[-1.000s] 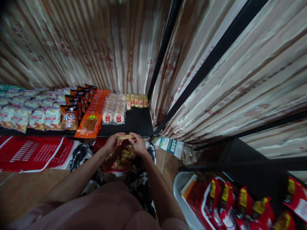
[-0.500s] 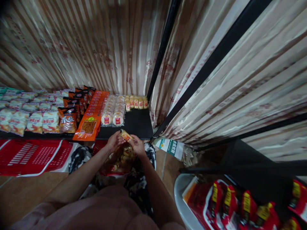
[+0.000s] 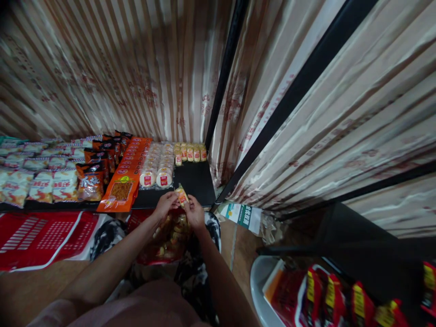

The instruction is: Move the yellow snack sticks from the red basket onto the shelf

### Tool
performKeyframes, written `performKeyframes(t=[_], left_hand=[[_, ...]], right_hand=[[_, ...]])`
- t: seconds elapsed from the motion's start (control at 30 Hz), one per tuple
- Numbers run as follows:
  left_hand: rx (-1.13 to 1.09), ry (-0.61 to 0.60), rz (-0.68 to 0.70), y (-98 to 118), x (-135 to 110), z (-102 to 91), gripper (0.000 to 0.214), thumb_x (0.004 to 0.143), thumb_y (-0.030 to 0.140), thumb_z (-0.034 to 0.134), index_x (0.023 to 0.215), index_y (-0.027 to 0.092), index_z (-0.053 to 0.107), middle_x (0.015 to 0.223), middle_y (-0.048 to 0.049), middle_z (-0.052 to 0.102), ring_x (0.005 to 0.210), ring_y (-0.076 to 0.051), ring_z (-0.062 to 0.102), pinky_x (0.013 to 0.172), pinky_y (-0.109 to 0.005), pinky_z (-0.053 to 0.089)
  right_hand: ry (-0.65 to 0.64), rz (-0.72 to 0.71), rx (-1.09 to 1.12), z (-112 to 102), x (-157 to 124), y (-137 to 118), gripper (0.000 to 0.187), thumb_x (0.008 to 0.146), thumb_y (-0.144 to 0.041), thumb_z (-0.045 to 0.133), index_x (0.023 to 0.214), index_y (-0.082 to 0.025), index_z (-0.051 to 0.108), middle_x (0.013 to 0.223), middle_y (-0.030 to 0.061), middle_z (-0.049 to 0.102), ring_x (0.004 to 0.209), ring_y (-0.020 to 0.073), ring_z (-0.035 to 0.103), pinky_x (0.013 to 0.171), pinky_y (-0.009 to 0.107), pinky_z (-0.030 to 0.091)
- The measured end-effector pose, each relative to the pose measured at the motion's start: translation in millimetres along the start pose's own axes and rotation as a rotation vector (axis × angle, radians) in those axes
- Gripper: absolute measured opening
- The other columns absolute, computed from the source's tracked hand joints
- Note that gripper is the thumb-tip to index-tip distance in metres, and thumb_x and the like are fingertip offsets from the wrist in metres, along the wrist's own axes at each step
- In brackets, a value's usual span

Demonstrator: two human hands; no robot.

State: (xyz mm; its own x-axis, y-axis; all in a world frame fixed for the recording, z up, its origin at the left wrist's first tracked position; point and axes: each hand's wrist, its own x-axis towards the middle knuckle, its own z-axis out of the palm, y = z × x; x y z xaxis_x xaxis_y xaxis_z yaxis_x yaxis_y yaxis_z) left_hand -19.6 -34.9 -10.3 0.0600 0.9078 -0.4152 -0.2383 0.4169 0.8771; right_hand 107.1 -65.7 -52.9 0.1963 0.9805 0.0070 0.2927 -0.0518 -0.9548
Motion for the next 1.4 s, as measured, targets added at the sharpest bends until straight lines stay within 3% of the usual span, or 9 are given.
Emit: performKeyframes(t=[0.23,0.43,0.67,0.8,1.0,1.2,1.4], left_hand=[[0.104,0.029,0.097,3.1,17.1,11.7,0.012,0.073,0.023,0.060,0.078,0.013,0.060,0.052,0.0026,0.057,0.043,-0.006,0.050,0.046,-0.017,0.040],[0.164,0.026,0.160,10.0,28.5,19.0,0.010,0.072,0.023,0.060,0.079,0.015,0.061,0.053,0.0041,0.055,0.047,-0.008,0.050,0.049,-0.018,0.041],[0.279,0.065,0.196,9.0,44.9,23.1,0.011,0.070,0.027,0.062,0.078,0.019,0.063,0.055,0.0040,0.053,0.056,-0.010,0.051,0.055,-0.019,0.040],[0.410,0.125,0.289,7.9,53.2,25.8,0.013,0.068,0.027,0.064,0.079,0.020,0.064,0.062,0.0024,0.053,0.063,-0.011,0.051,0.060,-0.019,0.039],[0.487,0.155,0.353,14.2,59.8,31.8,0.008,0.069,0.021,0.062,0.077,0.019,0.064,0.068,0.0003,0.052,0.065,-0.012,0.049,0.070,-0.023,0.041],[0.554,0.169,0.373,21.9,67.9,36.3,0.018,0.072,0.013,0.055,0.086,0.019,0.065,0.079,-0.0040,0.055,0.075,-0.015,0.051,0.078,-0.026,0.042],[0.472,0.169,0.384,27.0,80.2,41.9,0.027,0.066,0.006,0.056,0.089,0.018,0.065,0.088,-0.0068,0.060,0.090,-0.020,0.053,0.089,-0.031,0.039]], right_hand=[[0.041,-0.213,-0.435,-4.8,6.2,-14.8,0.036,0.087,-0.038,0.038,0.107,-0.018,0.060,0.096,0.0092,0.065,0.084,0.0187,0.058,0.080,0.031,0.045],[0.164,-0.297,-0.702,-6.3,16.9,-26.8,0.042,0.083,-0.046,0.047,0.110,-0.016,0.060,0.095,0.0111,0.060,0.090,0.0232,0.050,0.082,0.034,0.040],[0.156,-0.285,-0.650,-1.0,33.6,-24.1,0.041,0.081,-0.039,0.049,0.115,-0.017,0.054,0.091,0.0081,0.056,0.080,0.0189,0.052,0.074,0.030,0.043],[0.172,-0.236,-0.614,3.2,41.5,-21.1,0.039,0.080,-0.033,0.047,0.115,-0.015,0.053,0.087,0.0067,0.053,0.071,0.0159,0.052,0.067,0.027,0.044],[0.207,-0.245,-0.562,7.7,59.1,-9.2,0.041,0.078,-0.028,0.046,0.116,-0.015,0.052,0.086,0.0065,0.053,0.068,0.0145,0.051,0.064,0.026,0.045],[0.230,-0.224,-0.505,12.5,77.1,-7.5,0.040,0.079,-0.030,0.047,0.116,-0.014,0.053,0.089,0.0080,0.053,0.067,0.0143,0.051,0.065,0.026,0.046],[0.224,-0.204,-0.478,13.8,95.4,-10.1,0.040,0.080,-0.034,0.047,0.115,-0.013,0.054,0.086,0.0066,0.052,0.063,0.0133,0.050,0.065,0.027,0.046]])
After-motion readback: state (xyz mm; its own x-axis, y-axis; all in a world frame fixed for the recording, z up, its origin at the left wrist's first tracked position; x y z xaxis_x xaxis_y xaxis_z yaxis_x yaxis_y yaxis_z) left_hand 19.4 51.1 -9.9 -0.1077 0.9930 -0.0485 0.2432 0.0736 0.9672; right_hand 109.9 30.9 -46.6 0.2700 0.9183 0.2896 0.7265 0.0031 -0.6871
